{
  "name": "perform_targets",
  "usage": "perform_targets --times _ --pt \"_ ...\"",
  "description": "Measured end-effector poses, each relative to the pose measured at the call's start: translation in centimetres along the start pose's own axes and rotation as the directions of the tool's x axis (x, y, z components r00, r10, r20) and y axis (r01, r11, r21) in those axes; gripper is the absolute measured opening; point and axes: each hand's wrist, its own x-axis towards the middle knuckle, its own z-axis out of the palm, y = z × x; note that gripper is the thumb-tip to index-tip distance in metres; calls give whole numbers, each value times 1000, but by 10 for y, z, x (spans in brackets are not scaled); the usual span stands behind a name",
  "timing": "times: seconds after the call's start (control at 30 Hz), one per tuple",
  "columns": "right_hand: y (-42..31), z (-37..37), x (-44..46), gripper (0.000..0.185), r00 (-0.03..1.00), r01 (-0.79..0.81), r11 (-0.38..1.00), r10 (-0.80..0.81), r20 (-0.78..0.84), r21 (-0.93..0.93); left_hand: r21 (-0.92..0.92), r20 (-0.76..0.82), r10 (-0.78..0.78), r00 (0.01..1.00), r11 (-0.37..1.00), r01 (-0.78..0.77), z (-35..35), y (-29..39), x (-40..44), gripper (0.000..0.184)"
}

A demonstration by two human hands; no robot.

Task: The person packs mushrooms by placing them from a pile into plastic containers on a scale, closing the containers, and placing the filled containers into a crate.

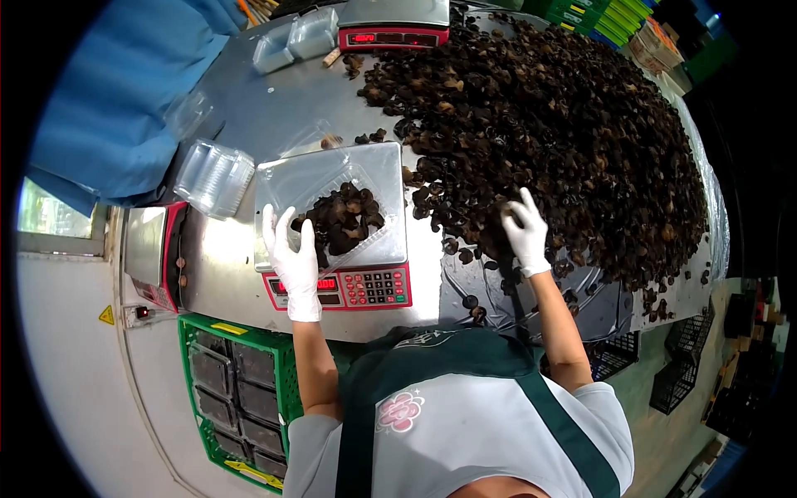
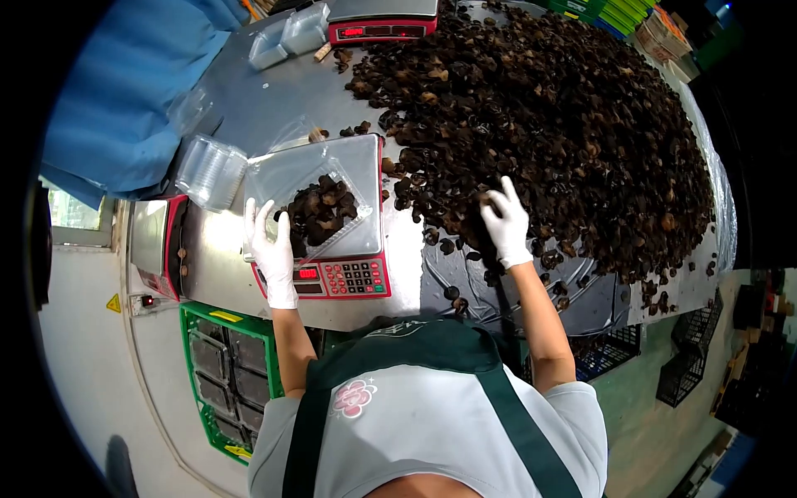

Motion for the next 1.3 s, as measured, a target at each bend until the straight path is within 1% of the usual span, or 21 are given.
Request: perform_targets --times 0.03,0.07,0.13,0.2,0.27,0.33,0.43,0.47,0.5,0.53,0.57,0.63,0.67,0.73,0.77,0.8,0.93,1.0,1.07,1.2,1.3 --pt "-1 0 7 23 993 -87 984 98 -61 158 -14 1 -2 1000 1000 2 0 -2 0 32" --pt "2 2 16 23 885 -448 763 454 107 466 4 -3 11 1000 1000 -11 0 -1 -1 33" --pt "-34 -24 45 23 731 -646 349 539 418 679 -18 3 2 1000 1000 -2 1 -2 -2 33" --pt "-69 -29 64 24 661 -680 34 460 593 732 -14 10 -6 1000 1000 6 3 0 -2 33" --pt "-78 -18 75 24 595 -760 39 443 671 649 -5 -3 21 1000 1000 -21 5 1 -3 33" --pt "-117 -9 85 22 621 -763 53 338 707 645 -30 -48 82 996 996 -83 8 -9 -3 33" --pt "-169 13 90 21 749 -622 474 126 651 623 -169 -70 42 997 984 -54 4 -8 -2 28" --pt "-188 23 89 22 816 -457 623 10 578 635 -215 -74 42 996 975 -57 1 -6 -1 28" --pt "-199 41 85 22 897 -143 742 -183 403 655 -278 -89 42 995 958 -66 0 -3 -1 28" --pt "-211 56 81 24 892 188 775 -392 226 603 -338 -88 15 996 940 -44 1 -6 -1 30" --pt "-224 66 77 27 852 330 793 -484 201 512 -431 -80 -18 997 902 -19 3 -8 -1 32" --pt "-252 76 67 36 732 549 767 -633 252 332 -516 -69 -17 997 856 -22 9 -12 -3 43" --pt "-265 77 64 45 640 582 758 -650 409 294 -529 -56 -14 998 849 -18 9 -16 -4 45" --pt "-270 94 52 59 509 687 683 -695 507 247 -594 -17 -40 999 804 23 7 -15 -6 47" --pt "-269 98 49 68 474 639 716 -655 589 282 -560 4 -37 999 828 33 6 -17 -4 49" --pt "-268 98 50 72 497 645 702 -686 531 303 -677 -3 -93 996 733 67 10 -18 -4 41" --pt "-249 72 81 82 569 427 766 -641 515 481 -667 6 -137 991 738 106 0 -15 -5 42" --pt "-229 57 94 71 644 145 804 -519 562 576 -682 26 -176 984 717 146 -6 -14 -2 43" --pt "-206 43 100 63 743 54 858 -377 553 511 -652 55 -158 986 742 156 -14 -21 1 57" --pt "-173 19 100 51 764 -278 872 -54 643 403 -656 3 -295 956 721 224 -31 -42 16 51" --pt "-139 11 92 44 819 -286 870 5 573 401 -624 35 -391 920 711 326 -53 -52 32 56"
